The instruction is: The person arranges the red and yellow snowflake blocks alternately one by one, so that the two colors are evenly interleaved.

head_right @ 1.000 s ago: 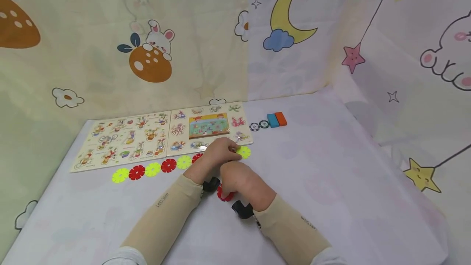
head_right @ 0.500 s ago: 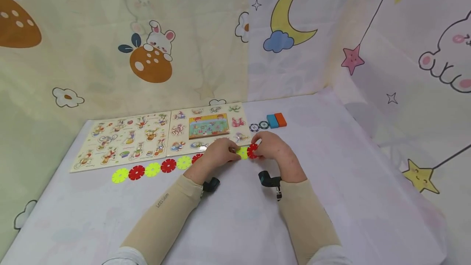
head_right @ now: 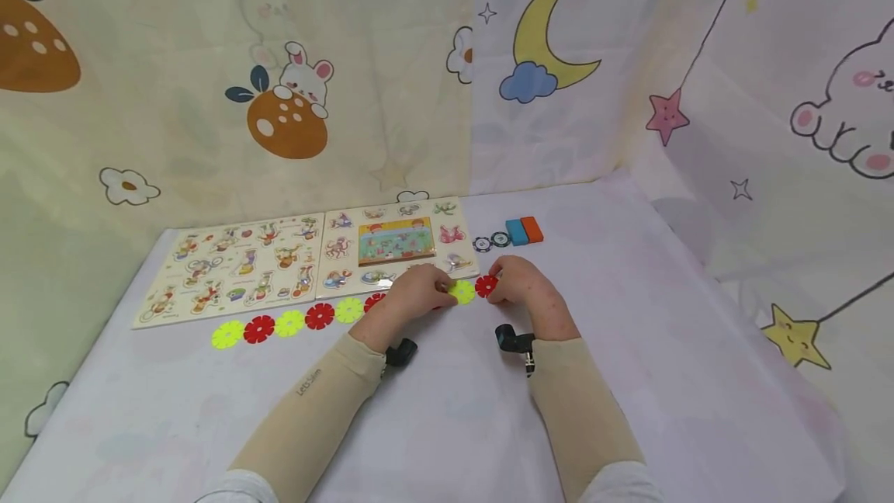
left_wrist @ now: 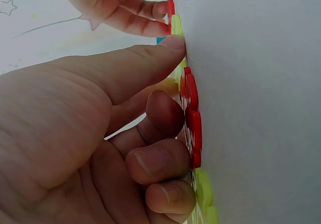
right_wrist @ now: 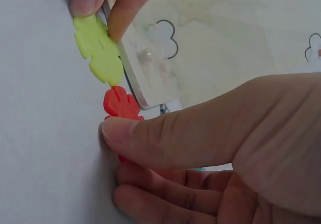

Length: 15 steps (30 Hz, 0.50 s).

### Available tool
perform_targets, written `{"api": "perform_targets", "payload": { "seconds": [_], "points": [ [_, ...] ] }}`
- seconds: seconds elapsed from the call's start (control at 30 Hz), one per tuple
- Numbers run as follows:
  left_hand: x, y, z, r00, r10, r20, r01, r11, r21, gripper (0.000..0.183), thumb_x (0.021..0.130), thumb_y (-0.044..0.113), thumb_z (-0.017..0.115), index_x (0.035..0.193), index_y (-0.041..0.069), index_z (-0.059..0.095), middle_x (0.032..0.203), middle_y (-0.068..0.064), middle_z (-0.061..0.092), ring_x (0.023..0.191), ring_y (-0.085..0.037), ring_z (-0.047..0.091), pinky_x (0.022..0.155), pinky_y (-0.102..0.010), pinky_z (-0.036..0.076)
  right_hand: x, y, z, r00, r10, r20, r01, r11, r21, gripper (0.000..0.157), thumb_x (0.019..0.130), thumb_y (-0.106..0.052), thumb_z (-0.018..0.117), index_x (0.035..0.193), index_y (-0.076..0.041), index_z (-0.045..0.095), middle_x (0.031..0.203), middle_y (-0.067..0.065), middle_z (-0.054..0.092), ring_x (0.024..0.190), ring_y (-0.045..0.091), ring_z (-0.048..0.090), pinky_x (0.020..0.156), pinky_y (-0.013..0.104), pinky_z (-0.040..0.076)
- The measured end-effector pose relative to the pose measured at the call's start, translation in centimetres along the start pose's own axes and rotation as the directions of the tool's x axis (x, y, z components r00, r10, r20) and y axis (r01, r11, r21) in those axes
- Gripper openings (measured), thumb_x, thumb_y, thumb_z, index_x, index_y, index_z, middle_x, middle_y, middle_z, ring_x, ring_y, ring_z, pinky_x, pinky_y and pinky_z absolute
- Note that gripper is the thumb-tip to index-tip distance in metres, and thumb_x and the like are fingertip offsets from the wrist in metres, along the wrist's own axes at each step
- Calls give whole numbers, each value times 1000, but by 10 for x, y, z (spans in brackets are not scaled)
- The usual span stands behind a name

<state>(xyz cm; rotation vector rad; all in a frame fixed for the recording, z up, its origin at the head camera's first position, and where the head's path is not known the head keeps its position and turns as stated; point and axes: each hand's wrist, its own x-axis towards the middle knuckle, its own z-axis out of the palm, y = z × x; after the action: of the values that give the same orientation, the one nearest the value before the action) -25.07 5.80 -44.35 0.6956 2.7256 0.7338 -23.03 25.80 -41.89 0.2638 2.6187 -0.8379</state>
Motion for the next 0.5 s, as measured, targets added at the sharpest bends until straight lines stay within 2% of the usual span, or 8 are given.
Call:
{"api": "perform_targets", "payload": {
  "seconds": [0.13, 0.3, 0.5],
  "points": [
    [1, 1, -1, 1000, 7, -3, -7, 1000, -8, 37, 82, 33, 73, 112, 13, 70, 101, 3, 66, 83, -10, 55, 74, -28, 45, 3, 0, -1, 1000, -5, 2, 5, 1000, -21, 48, 76, -17, 79, 117, -8, 54, 109, 13, 56, 94, 27, 53, 74, 35, 49],
    [1, 2, -3, 1000, 14, -2, -14, 1000, 5, 36, 82, 32, 73, 113, 13, 70, 102, 3, 66, 84, -11, 56, 76, -28, 45, 5, 1, -1, 1000, -4, 3, 4, 1000, 2, 50, 75, -17, 79, 117, -8, 54, 108, 13, 55, 93, 26, 53, 73, 33, 49],
    [0, 1, 0, 1000, 3, 5, -4, 1000, 16, 37, 82, 34, 73, 114, 14, 70, 103, 3, 66, 87, -11, 56, 77, -29, 45, 3, 2, 1, 1000, -6, 8, 6, 1000, 3, 49, 76, -17, 79, 117, -8, 54, 109, 13, 55, 92, 26, 53, 72, 33, 50]
  ]
}}
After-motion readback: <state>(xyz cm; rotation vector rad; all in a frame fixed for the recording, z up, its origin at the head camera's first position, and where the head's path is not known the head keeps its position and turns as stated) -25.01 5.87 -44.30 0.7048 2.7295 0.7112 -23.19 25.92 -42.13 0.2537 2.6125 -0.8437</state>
